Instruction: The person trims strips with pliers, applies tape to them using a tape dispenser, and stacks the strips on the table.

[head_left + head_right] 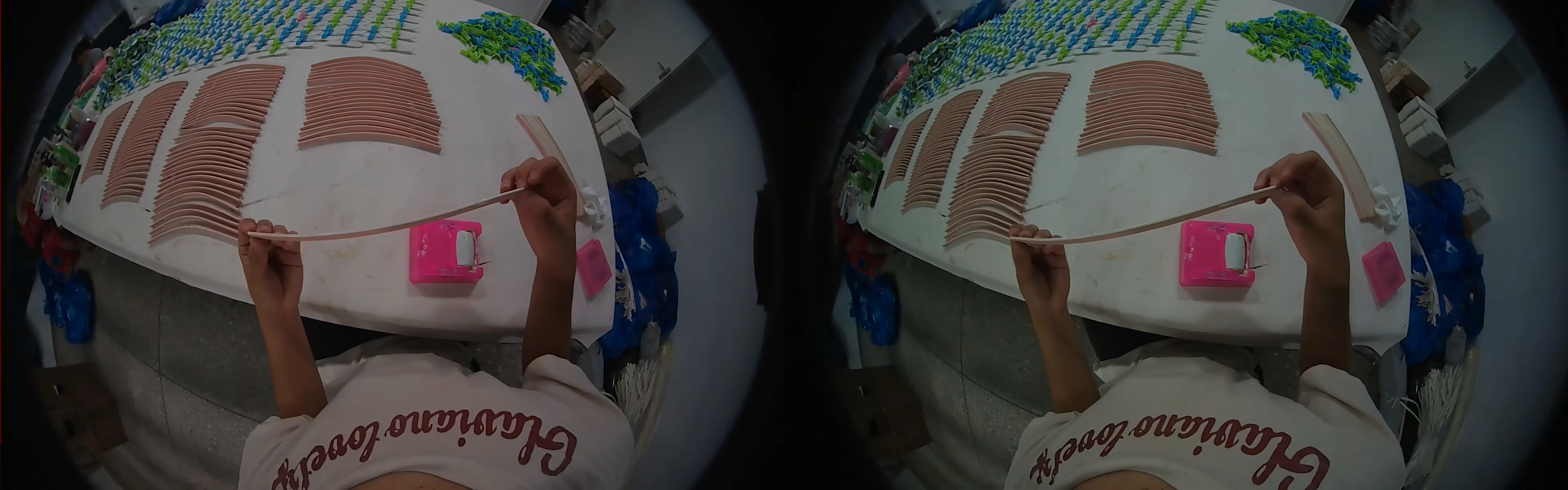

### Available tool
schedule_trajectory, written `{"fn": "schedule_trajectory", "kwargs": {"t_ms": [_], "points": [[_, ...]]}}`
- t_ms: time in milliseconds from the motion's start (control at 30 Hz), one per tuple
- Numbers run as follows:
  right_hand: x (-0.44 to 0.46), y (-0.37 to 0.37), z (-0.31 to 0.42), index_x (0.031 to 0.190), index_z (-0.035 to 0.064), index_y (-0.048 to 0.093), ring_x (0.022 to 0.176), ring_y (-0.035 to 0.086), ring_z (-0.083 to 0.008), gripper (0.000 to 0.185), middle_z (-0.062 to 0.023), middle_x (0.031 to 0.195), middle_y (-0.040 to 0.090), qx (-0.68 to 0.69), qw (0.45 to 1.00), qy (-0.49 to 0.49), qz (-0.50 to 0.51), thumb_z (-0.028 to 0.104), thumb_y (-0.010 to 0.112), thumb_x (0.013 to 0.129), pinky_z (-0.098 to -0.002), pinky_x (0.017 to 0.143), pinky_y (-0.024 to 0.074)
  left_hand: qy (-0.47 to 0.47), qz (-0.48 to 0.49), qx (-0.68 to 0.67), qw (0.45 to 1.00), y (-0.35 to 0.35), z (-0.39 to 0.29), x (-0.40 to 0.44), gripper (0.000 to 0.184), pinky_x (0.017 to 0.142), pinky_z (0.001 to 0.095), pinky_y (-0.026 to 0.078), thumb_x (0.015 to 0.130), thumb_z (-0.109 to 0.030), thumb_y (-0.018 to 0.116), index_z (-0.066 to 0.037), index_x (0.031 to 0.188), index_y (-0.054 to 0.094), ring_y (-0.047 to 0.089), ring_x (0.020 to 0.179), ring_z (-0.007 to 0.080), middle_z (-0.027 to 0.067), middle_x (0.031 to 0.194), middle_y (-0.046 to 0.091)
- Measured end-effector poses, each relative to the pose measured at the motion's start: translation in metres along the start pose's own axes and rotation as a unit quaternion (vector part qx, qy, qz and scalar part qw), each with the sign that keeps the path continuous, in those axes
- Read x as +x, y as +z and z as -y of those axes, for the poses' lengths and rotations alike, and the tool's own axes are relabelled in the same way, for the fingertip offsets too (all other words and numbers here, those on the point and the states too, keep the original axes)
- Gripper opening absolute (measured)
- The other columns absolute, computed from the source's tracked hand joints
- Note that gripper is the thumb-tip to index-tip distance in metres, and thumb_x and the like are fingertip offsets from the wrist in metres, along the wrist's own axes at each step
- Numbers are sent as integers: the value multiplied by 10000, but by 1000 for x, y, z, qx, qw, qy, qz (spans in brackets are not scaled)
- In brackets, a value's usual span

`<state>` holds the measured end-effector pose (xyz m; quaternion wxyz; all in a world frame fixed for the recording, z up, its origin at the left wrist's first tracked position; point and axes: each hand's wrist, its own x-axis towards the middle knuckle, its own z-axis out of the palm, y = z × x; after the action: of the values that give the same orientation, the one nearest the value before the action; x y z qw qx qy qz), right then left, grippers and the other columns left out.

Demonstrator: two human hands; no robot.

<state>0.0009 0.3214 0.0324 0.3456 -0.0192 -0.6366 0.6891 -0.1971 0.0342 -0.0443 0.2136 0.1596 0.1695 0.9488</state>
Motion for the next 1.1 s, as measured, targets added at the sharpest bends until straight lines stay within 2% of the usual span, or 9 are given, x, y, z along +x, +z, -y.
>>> {"fn": "schedule_trajectory", "kwargs": {"t_ms": [67, 167, 400, 467, 567, 733, 800, 1033, 1100], "points": [[11, -5, -1, 922, 59, 537, 850, 616, -218, 167, -71, 853, 570, 75, 995, -42, 58, -70, 568, 821, -335, 710, 529, -41, 99, -110, 988, -4, 4, 0, 161, 772, 298, 500, 928, -118, 645, -111, 1071, 571, 604, 858, 133, 6, 952, 611], [35, -5, 2, 927, 78, 531, 837, 607, -232, 168, -66, 864, 551, 159, 983, -41, 89, -66, 564, 846, -340, 708, 521, -24, 153, -128, 980, 18, 7, 1, 145, 757, 299, 475, 921, -138, 651, -132, 1055, 597, 603, 854, 144, -9, 949, 621], [77, -8, 9, 952, 102, 518, 843, 587, -216, 137, -61, 916, 539, 175, 968, -33, 178, -3, 579, 889, -329, 721, 506, -11, 223, 2, 975, 40, 10, 3, 130, 760, 339, 493, 883, -181, 710, -150, 968, 617, 638, 893, 202, 18, 1006, 637], [92, -5, 9, 958, 112, 497, 836, 570, -188, 145, -58, 919, 534, 195, 944, -8, 265, 22, 590, 894, -325, 714, 484, -79, 292, -36, 953, 39, 16, 3, 121, 832, 395, 513, 897, -171, 695, -143, 972, 604, 629, 1028, 291, 84, 1153, 596], [114, 21, 3, 957, 105, 470, 843, 555, -178, 166, -66, 928, 543, 237, 906, 24, 351, 40, 606, 886, -337, 725, 466, -118, 286, -3, 951, 61, 32, -1, 111, 897, 460, 517, 914, -156, 674, -122, 965, 582, 564, 1179, 376, 167, 1316, 503], [116, 80, -19, 947, 84, 458, 871, 553, -188, 187, -94, 945, 565, 287, 858, 62, 422, 28, 613, 861, -356, 764, 468, -176, 326, -42, 928, 81, 58, 2, 109, 959, 509, 501, 932, -141, 648, -85, 965, 560, 477, 1286, 420, 263, 1436, 386], [113, 95, -31, 931, 81, 445, 892, 564, -195, 192, -115, 942, 575, 343, 816, 77, 460, -8, 592, 844, -343, 785, 474, -191, 323, 6, 927, 90, 56, 2, 132, 945, 526, 491, 940, -222, 639, -125, 934, 551, 432, 1302, 479, 278, 1442, 388], [88, 112, -32, 916, 89, 423, 877, 574, -186, 206, -128, 926, 565, 405, 777, 158, 455, -65, 539, 844, -290, 758, 488, -168, 305, -8, 937, 82, 60, 1, 169, 1007, 506, 467, 937, -192, 644, -64, 1033, 589, 517, 1248, 426, 230, 1352, 524], [87, 112, -37, 919, 84, 422, 847, 571, -162, 216, -127, 927, 553, 403, 770, 158, 469, -89, 526, 841, -256, 707, 494, -162, 283, -17, 945, 80, 64, -2, 183, 1015, 481, 465, 935, -156, 644, -38, 1070, 605, 567, 1209, 355, 182, 1281, 594]]}}
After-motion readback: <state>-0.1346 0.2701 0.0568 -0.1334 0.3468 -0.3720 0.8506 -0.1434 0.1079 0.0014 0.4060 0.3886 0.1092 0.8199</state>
